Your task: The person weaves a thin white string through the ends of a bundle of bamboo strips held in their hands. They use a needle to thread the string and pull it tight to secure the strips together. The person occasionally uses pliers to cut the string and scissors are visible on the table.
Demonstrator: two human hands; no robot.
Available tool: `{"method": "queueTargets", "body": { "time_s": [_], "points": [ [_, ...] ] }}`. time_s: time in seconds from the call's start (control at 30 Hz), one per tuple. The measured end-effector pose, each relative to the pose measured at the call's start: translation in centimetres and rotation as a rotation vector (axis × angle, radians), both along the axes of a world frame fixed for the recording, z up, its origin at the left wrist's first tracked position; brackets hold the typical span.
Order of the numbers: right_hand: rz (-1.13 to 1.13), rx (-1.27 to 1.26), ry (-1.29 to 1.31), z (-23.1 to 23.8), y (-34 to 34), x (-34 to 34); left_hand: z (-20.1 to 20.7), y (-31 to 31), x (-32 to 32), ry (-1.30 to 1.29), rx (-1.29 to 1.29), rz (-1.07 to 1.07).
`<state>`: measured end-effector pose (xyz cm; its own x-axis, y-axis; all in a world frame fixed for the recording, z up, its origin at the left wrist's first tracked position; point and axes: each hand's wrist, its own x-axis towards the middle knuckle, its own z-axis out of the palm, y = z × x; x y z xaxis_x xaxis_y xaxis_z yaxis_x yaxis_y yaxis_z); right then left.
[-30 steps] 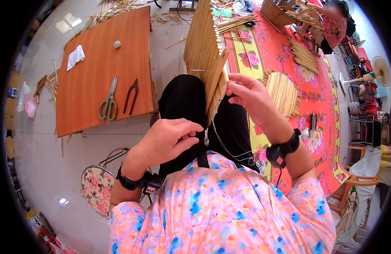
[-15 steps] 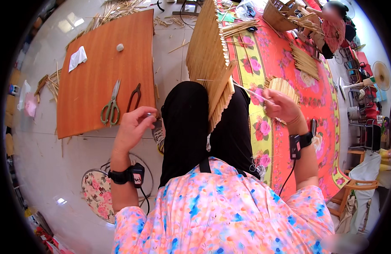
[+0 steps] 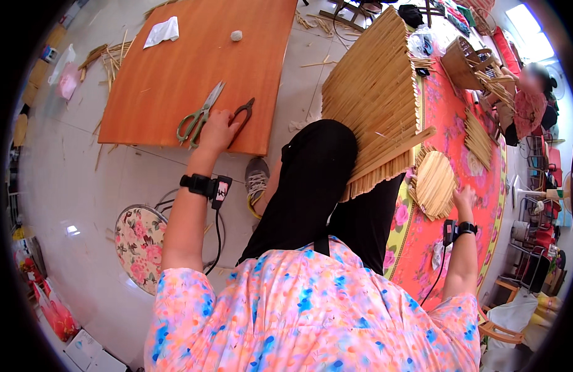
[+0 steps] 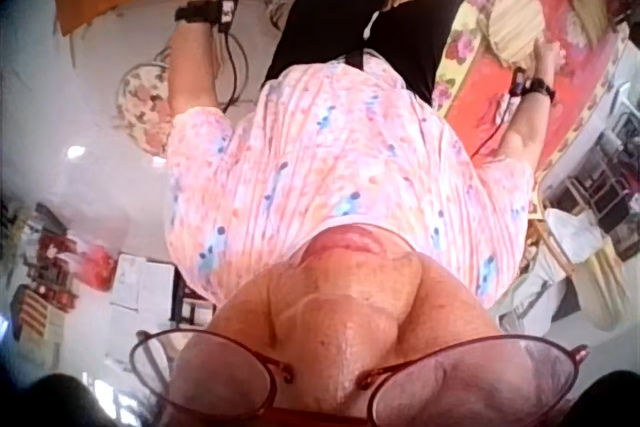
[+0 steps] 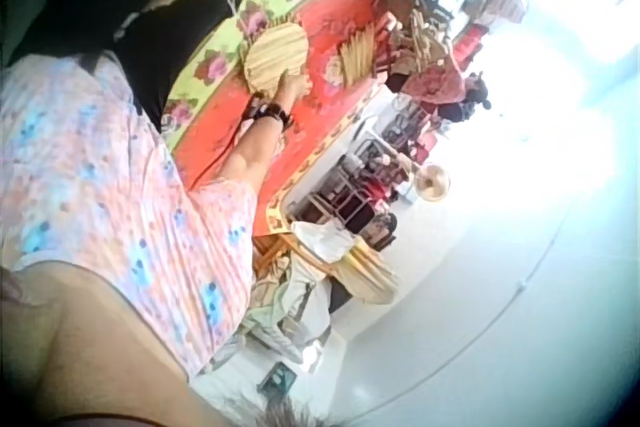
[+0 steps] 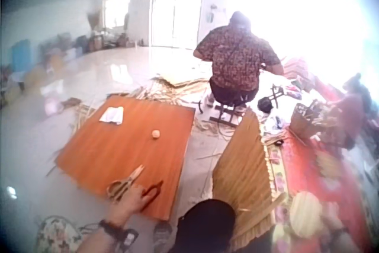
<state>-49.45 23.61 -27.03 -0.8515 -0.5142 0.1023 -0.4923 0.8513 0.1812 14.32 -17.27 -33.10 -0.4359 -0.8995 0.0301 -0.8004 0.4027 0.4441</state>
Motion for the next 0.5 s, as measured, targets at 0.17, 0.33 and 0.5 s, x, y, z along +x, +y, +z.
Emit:
{"method": "queueTargets", "body": {
  "time_s": [0.17, 0.33, 0.5],
  "points": [
    [0.444, -0.389, 0.145, 5.7, -7.8, 4.2, -2.2, 0.8, -3.4, -0.135, -0.209, 0.05],
    [0.574, -0.997, -0.59, 15.9, -14.9, 23.1, -3.1, 0.8, -3.6, -0.153, -0.099, 0.01],
    [0.677, -0.881, -0.797, 19.0, -15.7, 31.2, -1.8, 1.2, -3.7, 0.808, 0.895, 0.156]
  ]
}}
